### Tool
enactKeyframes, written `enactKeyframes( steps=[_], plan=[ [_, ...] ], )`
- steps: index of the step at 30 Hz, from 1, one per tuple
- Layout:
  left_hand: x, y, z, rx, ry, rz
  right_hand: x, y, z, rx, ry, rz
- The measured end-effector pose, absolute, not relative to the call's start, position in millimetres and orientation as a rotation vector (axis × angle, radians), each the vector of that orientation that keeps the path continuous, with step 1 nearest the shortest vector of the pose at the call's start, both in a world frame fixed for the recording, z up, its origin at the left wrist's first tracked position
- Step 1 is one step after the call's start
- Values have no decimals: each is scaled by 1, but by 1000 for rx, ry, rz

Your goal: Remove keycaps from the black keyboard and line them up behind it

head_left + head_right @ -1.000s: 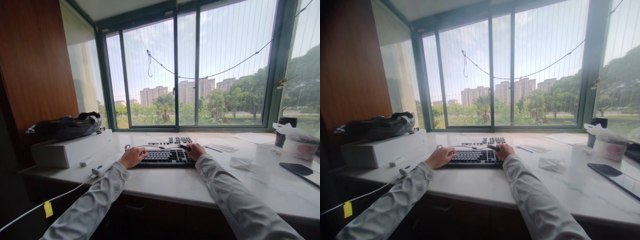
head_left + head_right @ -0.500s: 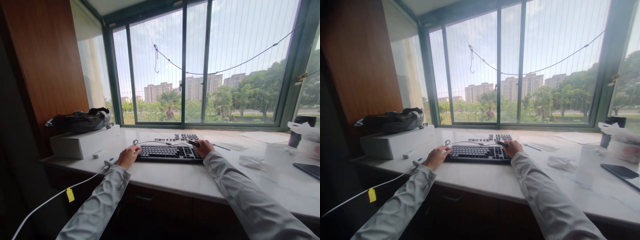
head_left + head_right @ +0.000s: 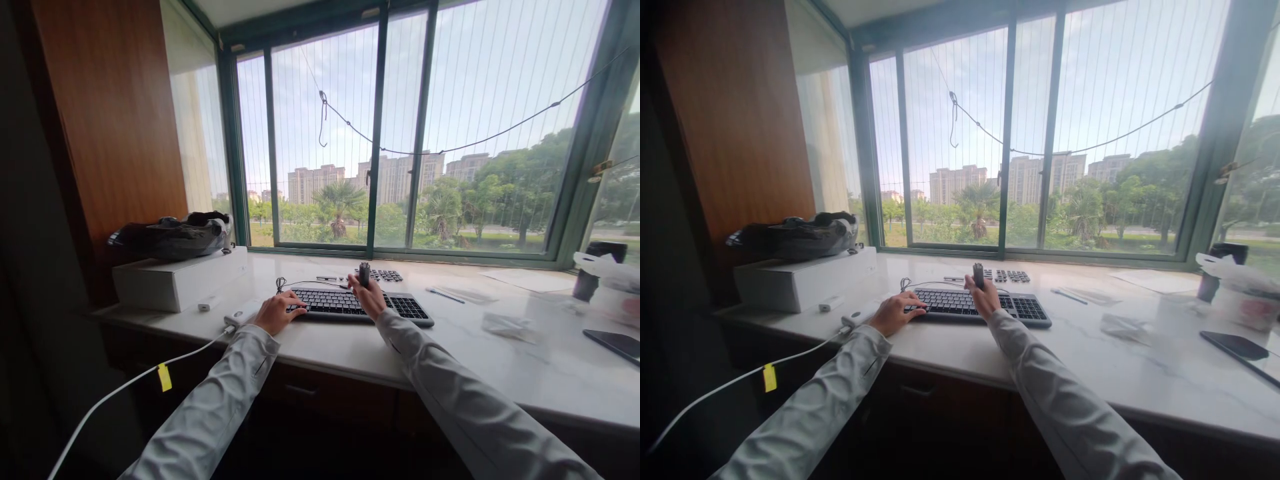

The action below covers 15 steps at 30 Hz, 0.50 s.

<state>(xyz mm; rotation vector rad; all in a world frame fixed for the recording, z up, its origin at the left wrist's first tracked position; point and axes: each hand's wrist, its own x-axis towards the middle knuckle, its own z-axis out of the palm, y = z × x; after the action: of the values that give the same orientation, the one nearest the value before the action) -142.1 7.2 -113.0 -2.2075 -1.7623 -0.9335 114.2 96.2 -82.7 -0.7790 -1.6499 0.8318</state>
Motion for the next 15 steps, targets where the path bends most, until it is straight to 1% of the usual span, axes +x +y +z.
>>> enactKeyframes(
  steps=[3,5,9,15],
  plan=[
    [-145,11,-116,-2220,-1754,-989,60,92,-88,-579,-1482,1218],
    [-146,13,-116,-2231,-1751,-1008,30,94,-92,-523,-1340,1369],
    [-147,14,-116,-2264,-1741,-1000,-6,102,-97,-550,-1096,1488],
    [-146,15,-117,-2265,-1760,-961,-11,111,-98,-489,-900,1593]
  ],
)
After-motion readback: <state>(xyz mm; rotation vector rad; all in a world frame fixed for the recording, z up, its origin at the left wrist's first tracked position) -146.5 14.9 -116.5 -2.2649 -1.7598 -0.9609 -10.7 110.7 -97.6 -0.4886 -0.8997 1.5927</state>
